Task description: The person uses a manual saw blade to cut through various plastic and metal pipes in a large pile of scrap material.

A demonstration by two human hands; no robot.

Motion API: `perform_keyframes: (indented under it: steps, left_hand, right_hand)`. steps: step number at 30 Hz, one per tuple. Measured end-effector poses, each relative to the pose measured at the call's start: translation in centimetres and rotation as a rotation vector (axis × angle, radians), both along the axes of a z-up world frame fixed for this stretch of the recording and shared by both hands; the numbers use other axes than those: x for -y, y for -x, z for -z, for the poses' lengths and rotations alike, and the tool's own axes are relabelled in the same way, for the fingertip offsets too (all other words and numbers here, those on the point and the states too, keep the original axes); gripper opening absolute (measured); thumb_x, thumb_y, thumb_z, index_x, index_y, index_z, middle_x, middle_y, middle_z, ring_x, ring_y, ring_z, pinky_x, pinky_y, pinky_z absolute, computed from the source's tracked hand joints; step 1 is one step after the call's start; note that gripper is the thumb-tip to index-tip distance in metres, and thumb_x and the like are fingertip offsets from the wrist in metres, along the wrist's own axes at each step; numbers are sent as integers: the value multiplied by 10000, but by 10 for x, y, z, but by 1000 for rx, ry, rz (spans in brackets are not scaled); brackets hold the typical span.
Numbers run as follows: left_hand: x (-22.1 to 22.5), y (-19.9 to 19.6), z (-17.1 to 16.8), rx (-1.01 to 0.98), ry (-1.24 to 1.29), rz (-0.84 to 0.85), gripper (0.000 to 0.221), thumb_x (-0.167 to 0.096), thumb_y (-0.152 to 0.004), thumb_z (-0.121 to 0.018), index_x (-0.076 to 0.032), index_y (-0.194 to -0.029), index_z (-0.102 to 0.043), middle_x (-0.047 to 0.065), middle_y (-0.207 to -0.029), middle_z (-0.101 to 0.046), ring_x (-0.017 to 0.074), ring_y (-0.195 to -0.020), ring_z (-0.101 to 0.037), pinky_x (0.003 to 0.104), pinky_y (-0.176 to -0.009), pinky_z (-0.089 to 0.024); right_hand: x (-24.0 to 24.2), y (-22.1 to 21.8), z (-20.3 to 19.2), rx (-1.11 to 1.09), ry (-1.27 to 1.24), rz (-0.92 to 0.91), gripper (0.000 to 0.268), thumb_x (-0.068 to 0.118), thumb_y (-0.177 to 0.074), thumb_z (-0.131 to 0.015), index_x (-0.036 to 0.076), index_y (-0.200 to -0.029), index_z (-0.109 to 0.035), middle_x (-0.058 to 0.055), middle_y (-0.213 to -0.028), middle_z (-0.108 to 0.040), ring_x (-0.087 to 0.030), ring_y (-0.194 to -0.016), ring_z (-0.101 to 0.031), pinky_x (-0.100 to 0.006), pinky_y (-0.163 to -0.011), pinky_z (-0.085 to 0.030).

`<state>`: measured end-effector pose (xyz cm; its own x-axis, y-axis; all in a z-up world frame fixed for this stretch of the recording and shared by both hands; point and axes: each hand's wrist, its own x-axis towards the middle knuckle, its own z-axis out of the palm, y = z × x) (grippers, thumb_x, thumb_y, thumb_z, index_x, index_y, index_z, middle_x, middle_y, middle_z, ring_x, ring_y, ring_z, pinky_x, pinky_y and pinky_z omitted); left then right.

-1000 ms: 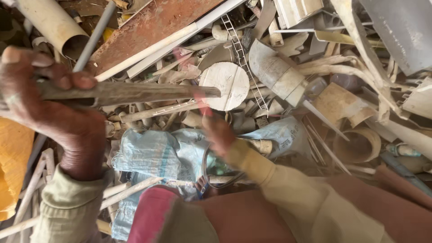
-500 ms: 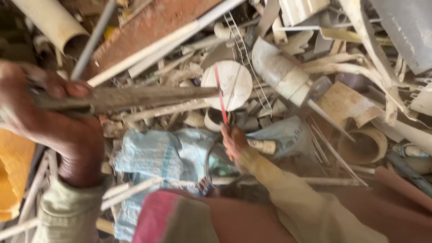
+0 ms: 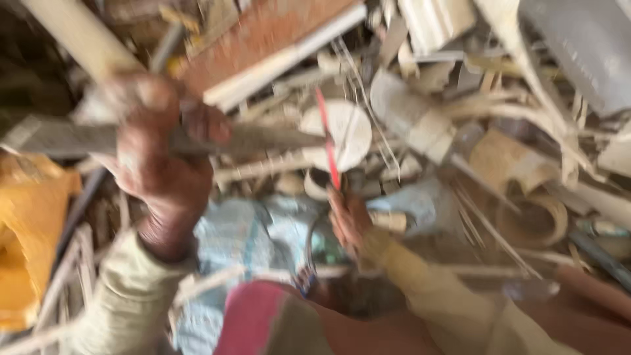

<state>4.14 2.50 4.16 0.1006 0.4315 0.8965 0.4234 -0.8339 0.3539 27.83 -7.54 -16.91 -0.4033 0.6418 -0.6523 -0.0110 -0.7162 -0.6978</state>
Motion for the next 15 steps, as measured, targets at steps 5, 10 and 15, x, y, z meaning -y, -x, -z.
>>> perform_keyframes:
  steps: [5,10,15]
  left_hand:
    - [23,-15,-3,31,217,-5,206,-47,-1233,-438,-131,-1347,-587,143,-1117,-600,113,-645,-612,266,-575,-615]
    - [6,9,-16,37,1,-18,150,-41,-1162,-430,-28,-1205,-572,197,-1099,-623,160,-646,-627,281,-494,-582]
    - [14,13,-2,210,86,41,213,-116,-1156,-418,-3,-1151,-598,169,-1096,-668,186,-646,-636,304,-498,-594]
  right_hand:
    - [-10,2,-23,12,-194,-70,427,488,-1056,-496,62,-1065,-464,20,-584,-418,-110,-385,-392,-305,-299,-328]
    - [-25,-7,11,160,111,-36,385,494,-994,-493,123,-1096,-508,12,-527,-355,-117,-354,-329,-312,-290,-277]
    - [-22,-4,-11,126,-84,60,442,492,-1031,-498,50,-1038,-490,1,-619,-455,-89,-408,-383,-291,-316,-346]
